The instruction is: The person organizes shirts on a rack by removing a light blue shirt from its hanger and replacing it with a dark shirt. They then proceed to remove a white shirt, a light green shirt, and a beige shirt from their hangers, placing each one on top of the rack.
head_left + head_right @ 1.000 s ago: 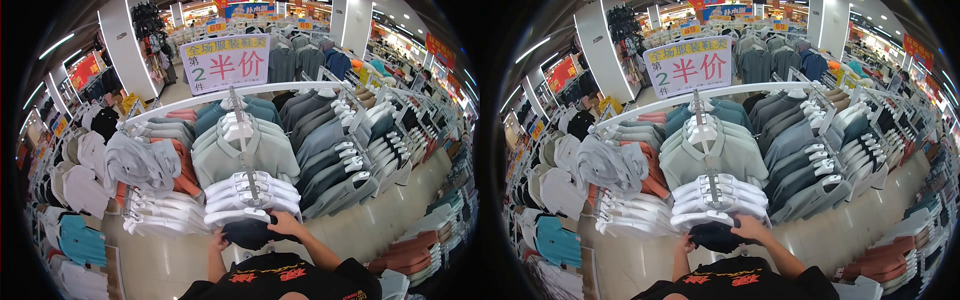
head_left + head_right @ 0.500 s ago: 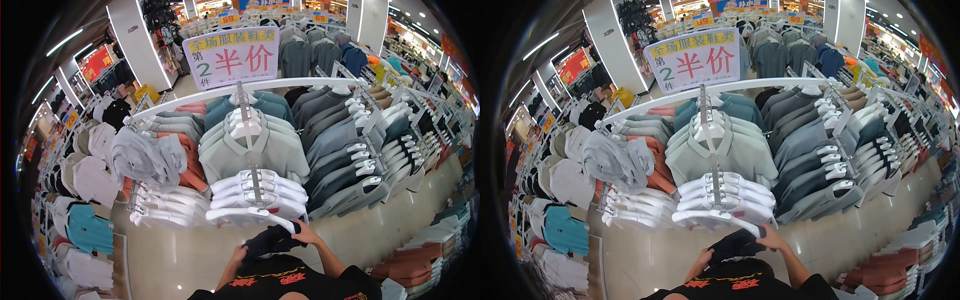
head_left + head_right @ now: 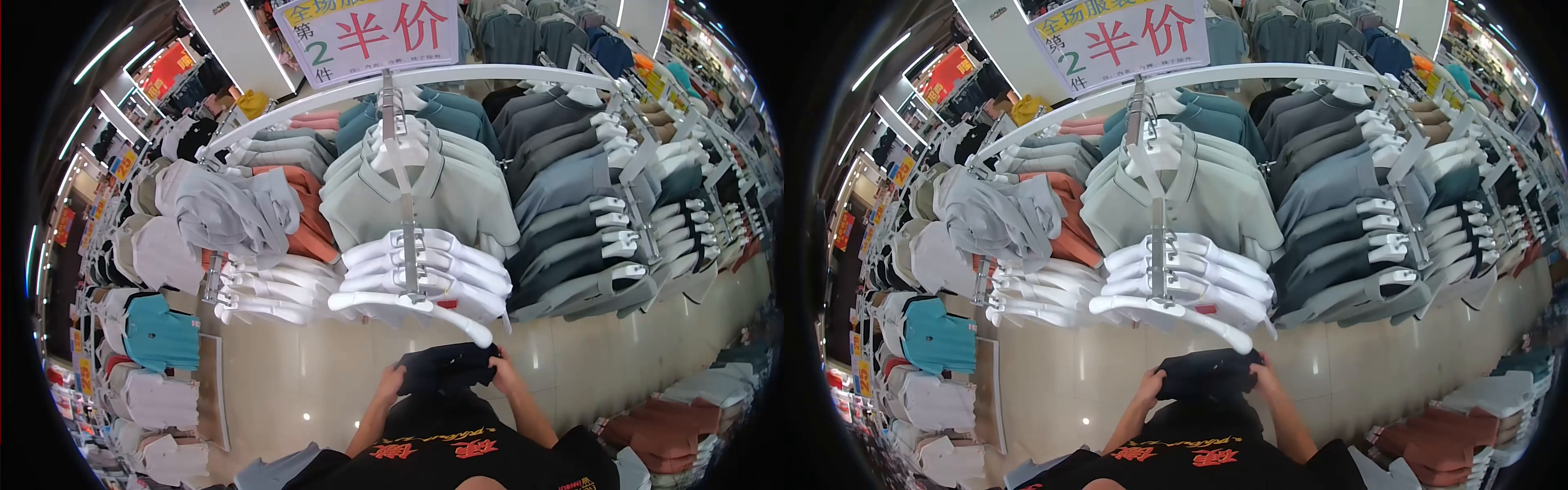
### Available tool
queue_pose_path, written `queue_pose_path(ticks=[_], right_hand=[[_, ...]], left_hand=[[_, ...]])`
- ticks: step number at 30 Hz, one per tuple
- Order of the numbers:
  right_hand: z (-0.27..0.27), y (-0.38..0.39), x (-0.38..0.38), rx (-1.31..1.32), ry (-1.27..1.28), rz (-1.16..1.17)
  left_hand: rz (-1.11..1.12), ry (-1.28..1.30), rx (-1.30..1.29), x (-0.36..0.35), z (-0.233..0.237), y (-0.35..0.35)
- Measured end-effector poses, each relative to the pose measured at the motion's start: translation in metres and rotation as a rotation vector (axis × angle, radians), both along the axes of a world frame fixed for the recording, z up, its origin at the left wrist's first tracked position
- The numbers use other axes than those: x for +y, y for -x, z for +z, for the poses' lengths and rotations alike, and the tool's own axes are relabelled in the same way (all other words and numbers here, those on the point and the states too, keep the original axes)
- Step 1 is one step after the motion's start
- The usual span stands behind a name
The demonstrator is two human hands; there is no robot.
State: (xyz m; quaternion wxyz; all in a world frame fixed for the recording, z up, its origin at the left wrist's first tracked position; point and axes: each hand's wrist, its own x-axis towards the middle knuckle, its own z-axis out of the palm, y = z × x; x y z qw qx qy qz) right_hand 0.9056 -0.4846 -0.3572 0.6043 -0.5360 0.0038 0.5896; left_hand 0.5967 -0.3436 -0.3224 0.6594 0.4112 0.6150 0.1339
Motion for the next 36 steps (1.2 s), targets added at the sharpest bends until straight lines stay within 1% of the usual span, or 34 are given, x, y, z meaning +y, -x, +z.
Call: queue_pose_path(ticks=[2,3,4,5,6,7,8,9,11,12,13,14,15,16,17,18,20,22,24,26,28,29,30,31,32,33,34,35,36], right_hand=[[-0.035,0.033,-0.006,-0.225,0.315,-0.184],[-0.048,0.046,-0.009,-0.348,0.427,-0.107],[-0.06,0.057,-0.015,-0.244,0.395,-0.06],[-0.04,0.075,-0.013,-0.141,0.36,-0.013],[-0.017,0.093,-0.01,-0.04,0.325,0.036],[0.006,0.111,-0.004,0.009,0.231,0.097],[0.028,0.128,0.003,0.057,0.138,0.16],[0.047,0.137,0.009,0.103,0.046,0.226],[0.084,0.14,0.021,0.009,0.002,0.368],[0.091,0.143,0.023,-0.039,-0.023,0.438],[0.07,0.14,0.025,-0.134,-0.098,0.532],[0.08,0.144,0.023,-0.248,-0.103,0.57],[0.101,0.144,0.028,-0.364,-0.109,0.602],[0.117,0.143,0.034,-0.484,-0.117,0.629],[0.124,0.148,0.037,-0.536,-0.155,0.594],[0.14,0.15,0.041,-0.48,-0.207,0.61],[0.193,0.157,0.043,-0.362,-0.306,0.645],[0.239,0.168,0.045,-0.265,-0.415,0.691],[0.293,0.182,0.045,-0.176,-0.51,0.7],[0.348,0.19,0.051,-0.1,-0.597,0.684],[0.369,0.183,0.066,-0.133,-0.615,0.629],[0.381,0.178,0.076,-0.153,-0.635,0.604],[0.398,0.172,0.083,-0.157,-0.641,0.509],[0.419,0.166,0.088,-0.161,-0.645,0.416],[0.439,0.158,0.093,-0.162,-0.645,0.325],[0.461,0.146,0.099,-0.192,-0.697,0.207],[0.481,0.129,0.107,-0.22,-0.75,0.09],[0.492,0.105,0.116,-0.402,-0.8,0.017],[0.503,0.079,0.128,-0.485,-0.867,-0.074]], left_hand=[[-0.004,-0.095,0.094,-0.013,-0.001,-0.017],[-0.096,-0.202,0.139,-0.021,-0.009,-0.021],[-0.188,-0.311,0.183,-0.029,-0.017,-0.025],[-0.278,-0.421,0.227,-0.037,-0.023,-0.03],[-0.318,-0.413,0.191,-0.045,-0.005,-0.039],[-0.356,-0.402,0.156,-0.056,0.037,-0.05],[-0.391,-0.391,0.122,-0.065,0.063,-0.05],[-0.429,-0.48,0.053,-0.072,0.067,-0.043],[-0.496,-0.657,-0.086,-0.087,0.071,-0.028],[-0.56,-0.734,-0.067,-0.091,0.082,-0.017],[-0.626,-0.809,-0.047,-0.094,0.094,0.001],[-0.695,-0.88,-0.026,-0.098,0.102,0.02],[-0.712,-1.008,-0.07,-0.102,0.103,0.035],[-0.607,-1.055,-0.032,-0.106,0.121,0.045],[-0.504,-1.101,0.006,-0.111,0.154,0.052],[-0.4,-1.142,0.045,-0.113,0.177,0.056],[-0.189,-1.163,-0.083,-0.111,0.196,0.057],[-0.16,-1.128,-0.163,-0.106,0.2,0.059],[-0.32,-1.042,-0.198,-0.095,0.181,0.062],[-0.597,-0.891,-0.336,-0.08,0.14,0.054],[-0.489,-0.711,-0.357,-0.089,0.145,0.031],[-0.489,-0.802,-0.353,-0.083,0.146,0.024],[-0.487,-0.894,-0.346,-0.076,0.147,0.018],[-0.473,-0.936,-0.386,-0.075,0.19,0.012],[-0.456,-0.973,-0.426,-0.071,0.213,0.006],[-0.559,-0.843,-0.467,-0.062,0.167,0.01],[-0.59,-0.951,-0.433,-0.048,0.117,0.018],[-0.614,-1.061,-0.395,-0.035,0.067,0.026],[-0.653,-1.021,-0.39,-0.018,0.075,0.031]])
